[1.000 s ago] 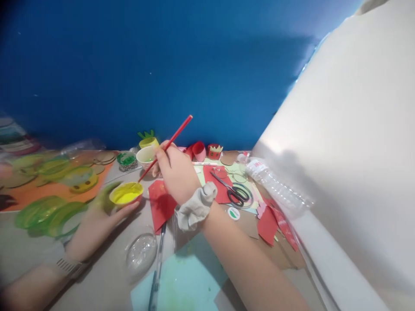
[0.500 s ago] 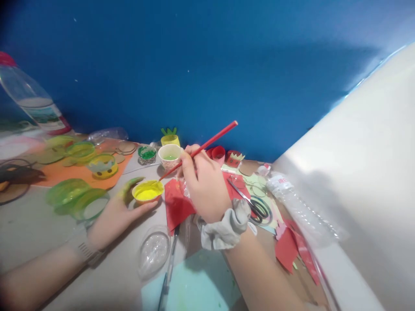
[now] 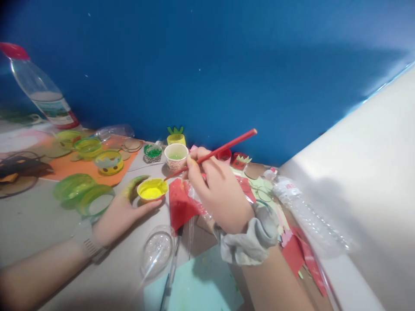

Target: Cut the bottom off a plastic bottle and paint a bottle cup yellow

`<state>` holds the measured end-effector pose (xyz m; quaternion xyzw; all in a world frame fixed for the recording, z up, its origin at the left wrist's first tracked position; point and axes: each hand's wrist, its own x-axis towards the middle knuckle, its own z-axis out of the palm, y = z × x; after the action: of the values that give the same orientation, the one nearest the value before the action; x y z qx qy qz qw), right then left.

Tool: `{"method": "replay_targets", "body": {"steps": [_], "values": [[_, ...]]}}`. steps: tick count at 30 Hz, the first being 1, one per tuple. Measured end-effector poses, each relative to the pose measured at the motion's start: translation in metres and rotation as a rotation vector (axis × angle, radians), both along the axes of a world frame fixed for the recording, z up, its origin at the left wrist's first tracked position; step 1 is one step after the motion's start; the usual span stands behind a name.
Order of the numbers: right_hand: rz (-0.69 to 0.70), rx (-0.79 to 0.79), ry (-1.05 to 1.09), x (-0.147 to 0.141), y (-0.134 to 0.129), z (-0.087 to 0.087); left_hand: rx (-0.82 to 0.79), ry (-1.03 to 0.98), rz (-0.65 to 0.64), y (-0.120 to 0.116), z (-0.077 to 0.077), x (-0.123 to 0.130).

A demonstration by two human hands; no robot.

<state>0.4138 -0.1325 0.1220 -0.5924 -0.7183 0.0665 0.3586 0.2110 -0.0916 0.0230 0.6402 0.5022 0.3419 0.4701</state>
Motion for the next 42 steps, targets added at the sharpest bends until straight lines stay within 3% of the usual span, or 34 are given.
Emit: {"method": "replay_targets", "body": {"steps": [13, 27, 33, 37, 42], "values": [[0.140, -0.016, -0.107, 0.022, -0.007, 0.000, -0.002, -0.048, -0.002, 0.000, -0.003, -0.001], [0.177, -0.018, -0.080, 0.012, -0.006, -0.002, 0.022, -0.056, -0.056, 0.000, -0.004, -0.001], [0.053, -0.082, 0.023, 0.005, -0.015, 0.012, 0.009, -0.092, -0.041, -0.001, -0.002, -0.001], [0.003, 0.008, 0.099, 0.004, -0.028, 0.024, -0.017, -0.109, -0.042, -0.002, -0.001, -0.001], [0.020, 0.041, 0.028, -0.008, -0.034, 0.031, -0.015, -0.145, -0.058, -0.004, 0.001, -0.001]]}}
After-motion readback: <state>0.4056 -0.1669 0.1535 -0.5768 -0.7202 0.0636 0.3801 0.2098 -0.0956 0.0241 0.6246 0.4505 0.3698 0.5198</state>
